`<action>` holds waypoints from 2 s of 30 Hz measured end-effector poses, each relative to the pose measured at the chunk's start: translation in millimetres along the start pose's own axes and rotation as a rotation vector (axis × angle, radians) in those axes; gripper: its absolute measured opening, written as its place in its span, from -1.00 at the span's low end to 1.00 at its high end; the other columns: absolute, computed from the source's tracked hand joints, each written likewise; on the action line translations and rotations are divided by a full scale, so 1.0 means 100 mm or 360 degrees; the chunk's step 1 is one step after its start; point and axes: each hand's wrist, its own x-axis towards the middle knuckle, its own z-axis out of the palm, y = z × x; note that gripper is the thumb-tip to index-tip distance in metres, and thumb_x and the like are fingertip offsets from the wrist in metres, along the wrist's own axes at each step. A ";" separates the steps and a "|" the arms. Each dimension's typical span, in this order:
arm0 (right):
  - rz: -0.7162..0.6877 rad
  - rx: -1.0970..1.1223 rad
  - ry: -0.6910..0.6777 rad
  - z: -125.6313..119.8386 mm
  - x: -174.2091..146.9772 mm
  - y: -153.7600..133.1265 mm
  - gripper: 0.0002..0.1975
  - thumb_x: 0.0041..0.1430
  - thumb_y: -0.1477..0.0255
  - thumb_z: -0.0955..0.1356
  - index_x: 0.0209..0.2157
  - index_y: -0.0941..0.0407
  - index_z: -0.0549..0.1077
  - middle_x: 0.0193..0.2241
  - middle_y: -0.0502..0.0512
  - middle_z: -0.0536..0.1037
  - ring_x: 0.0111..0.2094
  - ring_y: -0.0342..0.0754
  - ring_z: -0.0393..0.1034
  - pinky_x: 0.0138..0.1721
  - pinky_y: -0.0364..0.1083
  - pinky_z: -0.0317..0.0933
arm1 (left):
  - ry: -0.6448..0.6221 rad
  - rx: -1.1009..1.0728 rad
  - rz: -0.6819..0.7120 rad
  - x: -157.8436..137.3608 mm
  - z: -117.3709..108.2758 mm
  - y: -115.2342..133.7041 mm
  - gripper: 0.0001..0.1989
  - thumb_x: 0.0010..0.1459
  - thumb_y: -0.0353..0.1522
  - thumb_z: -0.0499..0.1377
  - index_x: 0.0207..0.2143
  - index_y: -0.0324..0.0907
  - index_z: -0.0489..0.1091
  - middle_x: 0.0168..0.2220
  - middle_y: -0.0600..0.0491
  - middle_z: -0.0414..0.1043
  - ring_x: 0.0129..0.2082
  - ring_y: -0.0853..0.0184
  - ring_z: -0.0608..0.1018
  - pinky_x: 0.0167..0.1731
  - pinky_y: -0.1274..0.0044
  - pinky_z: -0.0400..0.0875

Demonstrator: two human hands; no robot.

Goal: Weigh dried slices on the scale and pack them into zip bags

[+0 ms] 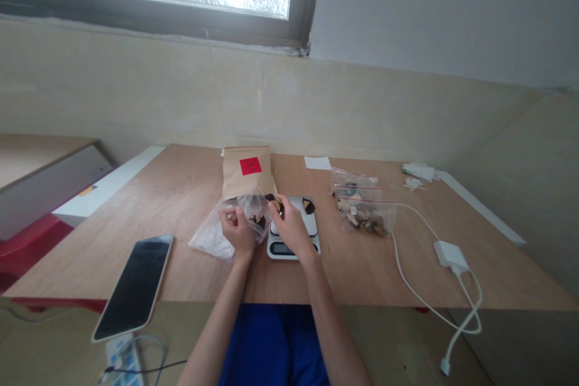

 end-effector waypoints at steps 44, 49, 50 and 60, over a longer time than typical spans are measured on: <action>-0.0144 0.0174 0.0383 -0.24 -0.11 0.22 -0.67 0.08 0.51 0.25 -0.08 0.14 0.36 -0.17 0.17 0.43 -0.18 -0.05 0.34 -0.24 -0.10 0.30 | 0.0019 -0.0161 -0.0287 -0.13 0.03 0.19 -0.78 0.03 -0.24 0.10 -0.47 -0.13 0.10 -0.75 0.33 0.05 -0.84 0.53 0.17 -0.80 0.69 -0.01; -0.0345 0.0309 0.0050 -0.16 -0.17 -0.18 -0.53 0.10 0.51 0.27 0.08 0.04 0.21 -0.05 0.12 0.36 -0.11 -0.08 0.33 -0.10 -0.08 0.27 | -0.0049 -0.0204 -0.0371 -0.26 -0.02 0.42 -0.79 0.00 -0.25 0.11 -0.47 -0.14 0.12 -0.73 0.32 0.09 -0.83 0.55 0.17 -0.80 0.70 0.01; -0.0346 0.0310 0.0049 -0.16 -0.19 -0.21 -0.56 0.13 0.50 0.26 0.07 0.04 0.22 -0.04 0.12 0.36 -0.10 -0.08 0.32 -0.08 -0.07 0.26 | -0.0033 -0.0217 -0.0396 -0.27 -0.03 0.46 -0.79 0.00 -0.25 0.11 -0.47 -0.14 0.12 -0.73 0.32 0.09 -0.83 0.55 0.17 -0.80 0.70 0.01; -0.0106 0.0349 -0.0113 -0.22 -0.61 -0.12 -0.31 0.05 0.23 0.37 0.17 0.08 0.06 0.12 0.22 0.24 0.14 0.04 0.15 0.12 0.06 0.11 | -0.0034 -0.0418 -0.0584 -0.44 -0.08 0.73 -0.76 0.04 -0.19 0.10 -0.39 -0.14 0.12 -0.62 0.27 0.14 -0.72 0.56 0.22 -0.71 0.68 0.11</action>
